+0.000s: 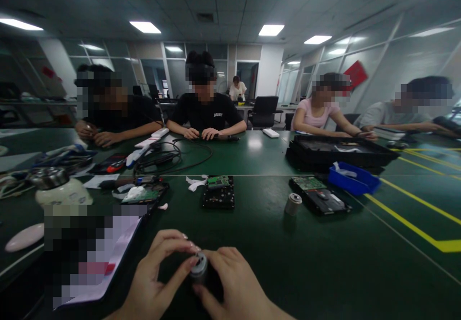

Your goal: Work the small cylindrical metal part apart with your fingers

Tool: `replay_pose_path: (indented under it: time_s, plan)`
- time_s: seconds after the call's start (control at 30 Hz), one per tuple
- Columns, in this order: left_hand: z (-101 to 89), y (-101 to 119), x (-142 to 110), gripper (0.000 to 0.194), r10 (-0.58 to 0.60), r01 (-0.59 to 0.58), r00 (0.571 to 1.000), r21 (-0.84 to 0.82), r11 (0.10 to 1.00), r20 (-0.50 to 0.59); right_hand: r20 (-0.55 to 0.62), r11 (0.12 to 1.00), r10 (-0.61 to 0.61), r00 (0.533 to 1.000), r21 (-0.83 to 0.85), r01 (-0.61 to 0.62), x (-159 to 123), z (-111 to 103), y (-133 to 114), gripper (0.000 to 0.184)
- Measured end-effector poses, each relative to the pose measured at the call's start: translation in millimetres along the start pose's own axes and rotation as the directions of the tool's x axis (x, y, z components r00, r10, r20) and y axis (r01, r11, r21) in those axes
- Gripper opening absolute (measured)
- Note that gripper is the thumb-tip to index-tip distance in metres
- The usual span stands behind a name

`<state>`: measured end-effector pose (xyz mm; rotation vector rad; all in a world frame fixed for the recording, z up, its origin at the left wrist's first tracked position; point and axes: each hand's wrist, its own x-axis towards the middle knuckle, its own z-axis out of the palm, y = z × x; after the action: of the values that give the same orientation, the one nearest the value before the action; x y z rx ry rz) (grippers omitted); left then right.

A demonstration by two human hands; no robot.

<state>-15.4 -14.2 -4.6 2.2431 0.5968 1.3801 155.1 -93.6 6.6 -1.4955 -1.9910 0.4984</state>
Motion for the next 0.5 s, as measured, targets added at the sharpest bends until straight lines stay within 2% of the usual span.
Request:
replay_pose_path:
  time_s: [0.13,0.4,0.5]
  plan:
    - [0.2,-0.8,-0.8,0.017,0.006,-0.005,0.999,-0.021,1.000,0.039,0.002,1.000,-0.004,1.000,0.001,0.004,0.1,0.0,0.1,0.036]
    - [-4.4,3.2,6.0,0.023,0.117,-0.117,0.981,-0.009,0.993,0.156,0.000,1.000,-0.009,1.000,-0.011,0.009,-1.6,1.8,2.3,0.040]
    - [-3.4,4.5,2.4,0.033,0.075,-0.080,0.985,0.030,0.996,0.157,0.002,1.000,-0.015,1.000,0.000,0.015,-1.6,1.0,1.2,0.035]
